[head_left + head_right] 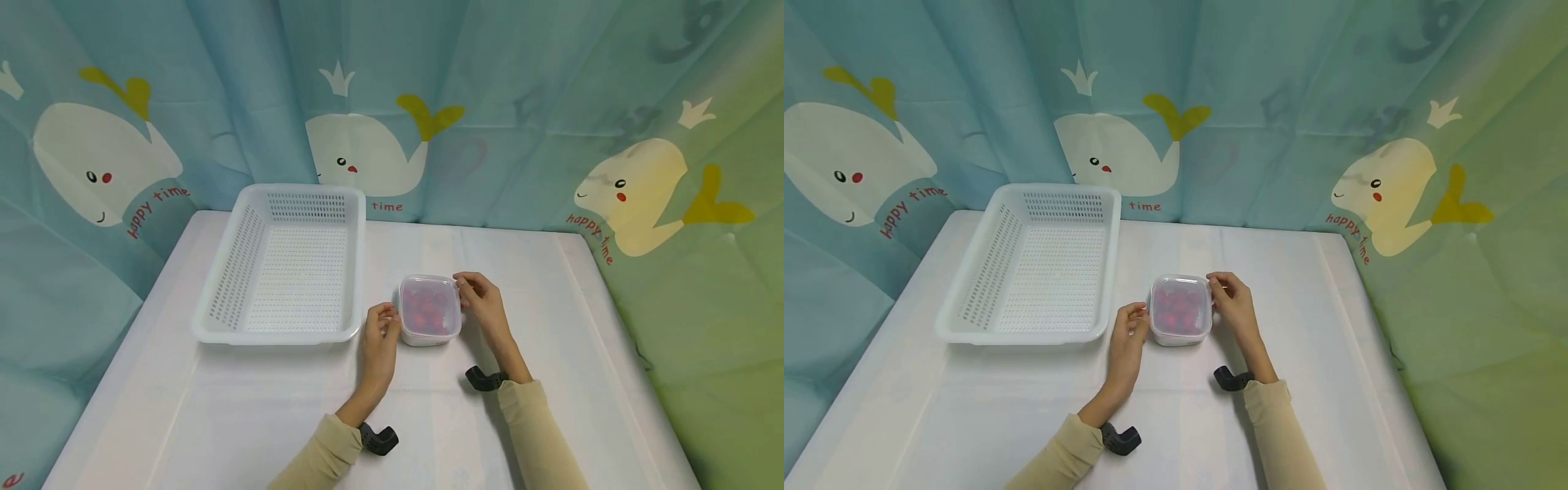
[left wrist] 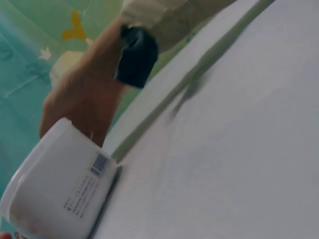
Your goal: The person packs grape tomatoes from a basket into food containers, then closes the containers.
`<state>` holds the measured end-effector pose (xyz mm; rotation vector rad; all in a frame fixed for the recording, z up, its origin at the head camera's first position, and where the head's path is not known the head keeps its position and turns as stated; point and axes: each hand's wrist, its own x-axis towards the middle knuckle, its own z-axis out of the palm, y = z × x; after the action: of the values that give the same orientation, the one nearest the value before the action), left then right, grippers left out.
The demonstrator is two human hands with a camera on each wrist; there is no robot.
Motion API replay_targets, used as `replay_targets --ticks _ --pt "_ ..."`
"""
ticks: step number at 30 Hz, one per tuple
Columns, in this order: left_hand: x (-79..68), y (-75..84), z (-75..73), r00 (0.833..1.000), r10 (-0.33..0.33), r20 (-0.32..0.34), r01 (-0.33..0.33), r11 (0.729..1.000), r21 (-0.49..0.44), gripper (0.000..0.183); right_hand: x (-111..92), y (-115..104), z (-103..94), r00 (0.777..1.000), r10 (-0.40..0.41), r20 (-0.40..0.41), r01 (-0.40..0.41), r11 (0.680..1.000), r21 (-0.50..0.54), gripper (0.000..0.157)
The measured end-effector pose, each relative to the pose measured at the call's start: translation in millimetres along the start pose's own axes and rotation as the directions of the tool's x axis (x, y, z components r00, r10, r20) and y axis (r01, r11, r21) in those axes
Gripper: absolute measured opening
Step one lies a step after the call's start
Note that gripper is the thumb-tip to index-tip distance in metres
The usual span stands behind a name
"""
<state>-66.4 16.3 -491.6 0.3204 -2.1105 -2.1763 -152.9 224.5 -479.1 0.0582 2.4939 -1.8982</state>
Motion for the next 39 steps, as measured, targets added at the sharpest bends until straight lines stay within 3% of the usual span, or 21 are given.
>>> replay_targets --ticks 5,11,39 --pt "9.5 3.0 2.0 1.000 0.021 -0.001 -0.021 0.997 0.074 0.038 -10.9 0.4 1.1 1.000 -0.002 -0.004 0.002 1.000 -0.016 0.036" --pt "15.0 4.7 4.8 1.000 0.026 0.013 -0.027 0.996 0.082 0.040 -19.0 -0.7 2.1 0.999 -0.034 0.003 0.034 0.998 -0.059 0.037" --pt "22.1 4.1 15.9 0.999 0.035 -0.029 -0.032 0.994 0.104 0.046 -16.1 -2.7 7.8 0.999 -0.037 -0.016 0.036 0.995 -0.092 0.034"
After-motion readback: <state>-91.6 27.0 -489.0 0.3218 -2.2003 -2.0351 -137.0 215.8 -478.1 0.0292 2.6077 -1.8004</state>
